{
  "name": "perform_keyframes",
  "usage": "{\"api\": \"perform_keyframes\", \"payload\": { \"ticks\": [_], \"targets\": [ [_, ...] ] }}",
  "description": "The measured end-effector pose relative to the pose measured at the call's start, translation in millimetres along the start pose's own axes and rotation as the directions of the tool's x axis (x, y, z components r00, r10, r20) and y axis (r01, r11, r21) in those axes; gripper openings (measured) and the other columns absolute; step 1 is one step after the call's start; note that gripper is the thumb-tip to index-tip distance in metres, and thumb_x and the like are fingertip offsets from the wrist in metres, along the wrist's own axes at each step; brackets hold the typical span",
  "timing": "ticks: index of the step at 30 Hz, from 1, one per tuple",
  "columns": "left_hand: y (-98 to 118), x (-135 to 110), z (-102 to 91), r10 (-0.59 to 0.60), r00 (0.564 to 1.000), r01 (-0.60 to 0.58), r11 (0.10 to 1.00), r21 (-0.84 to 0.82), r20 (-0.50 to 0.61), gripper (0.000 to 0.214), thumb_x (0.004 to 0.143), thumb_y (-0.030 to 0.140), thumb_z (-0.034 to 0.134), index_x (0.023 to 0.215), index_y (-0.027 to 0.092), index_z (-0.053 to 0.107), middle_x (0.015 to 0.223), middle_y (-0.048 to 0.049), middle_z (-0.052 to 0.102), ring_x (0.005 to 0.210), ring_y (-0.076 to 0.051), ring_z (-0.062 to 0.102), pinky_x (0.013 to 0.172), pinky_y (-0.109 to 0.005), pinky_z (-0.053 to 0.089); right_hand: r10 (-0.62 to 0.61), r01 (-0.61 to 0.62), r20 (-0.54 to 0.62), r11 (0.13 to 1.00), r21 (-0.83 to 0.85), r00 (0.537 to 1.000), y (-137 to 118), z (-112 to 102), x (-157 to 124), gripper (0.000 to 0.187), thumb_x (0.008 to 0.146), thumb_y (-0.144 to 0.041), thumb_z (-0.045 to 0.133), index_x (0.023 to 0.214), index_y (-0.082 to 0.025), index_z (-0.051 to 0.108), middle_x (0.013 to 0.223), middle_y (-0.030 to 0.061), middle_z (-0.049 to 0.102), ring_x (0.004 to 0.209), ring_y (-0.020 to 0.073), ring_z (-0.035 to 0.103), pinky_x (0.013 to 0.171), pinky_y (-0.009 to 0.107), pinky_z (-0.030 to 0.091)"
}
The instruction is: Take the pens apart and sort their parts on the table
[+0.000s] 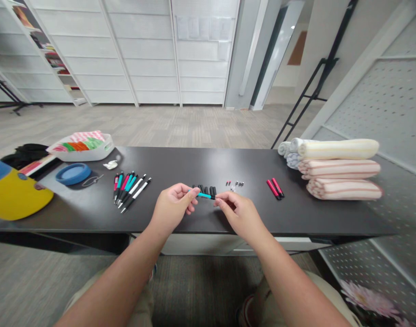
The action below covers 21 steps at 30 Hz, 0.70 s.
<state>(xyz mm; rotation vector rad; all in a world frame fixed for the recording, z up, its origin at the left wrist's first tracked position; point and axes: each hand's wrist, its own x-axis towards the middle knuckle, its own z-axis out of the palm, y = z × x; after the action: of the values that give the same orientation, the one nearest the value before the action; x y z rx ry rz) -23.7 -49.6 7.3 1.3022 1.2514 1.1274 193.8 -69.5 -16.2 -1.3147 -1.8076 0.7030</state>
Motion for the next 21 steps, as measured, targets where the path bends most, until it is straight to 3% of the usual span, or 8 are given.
{"api": "perform_keyframes", "payload": {
  "ticks": [12,17,21],
  "targets": [
    [-8,3,2.7,-0.004,1.0,0.001,0.996,-0.089,-0.03,0.041,0.086,0.053,0.076,0.076,0.016,0.062,0.064,-0.0011,0.067,0.049,-0.009,0.056,0.045,-0.019,0.045,0.044,-0.043,-0.081,0.999,0.017,0.996,6,2,-1,0.02,0.093,-0.042,0.069,0.097,-0.023,0.075,0.066,-0.0024,0.067,0.059,0.0144,0.057,0.058,0.026,0.042],
    [-7,5,-1.2,0.009,0.999,-0.013,0.994,-0.108,-0.043,0.042,0.086,0.054,0.076,0.077,0.015,0.063,0.066,-0.0015,0.068,0.05,-0.009,0.056,0.046,-0.019,0.045,0.07,-0.066,-0.103,0.997,0.043,0.992,4,-1,0,0.025,0.095,-0.046,0.064,0.1,-0.024,0.075,0.08,0.0008,0.075,0.068,0.0171,0.064,0.064,0.028,0.046],
    [-6,4,-3.7,0.004,0.999,-0.01,0.993,-0.114,-0.048,0.042,0.086,0.055,0.076,0.079,0.016,0.063,0.067,-0.0017,0.068,0.05,-0.009,0.056,0.045,-0.019,0.045,0.026,-0.032,-0.149,0.999,-0.04,0.988,2,-18,2,0.025,0.099,-0.044,0.059,0.103,-0.025,0.075,0.096,0.0033,0.079,0.083,0.0201,0.071,0.072,0.03,0.049]
  ]
}}
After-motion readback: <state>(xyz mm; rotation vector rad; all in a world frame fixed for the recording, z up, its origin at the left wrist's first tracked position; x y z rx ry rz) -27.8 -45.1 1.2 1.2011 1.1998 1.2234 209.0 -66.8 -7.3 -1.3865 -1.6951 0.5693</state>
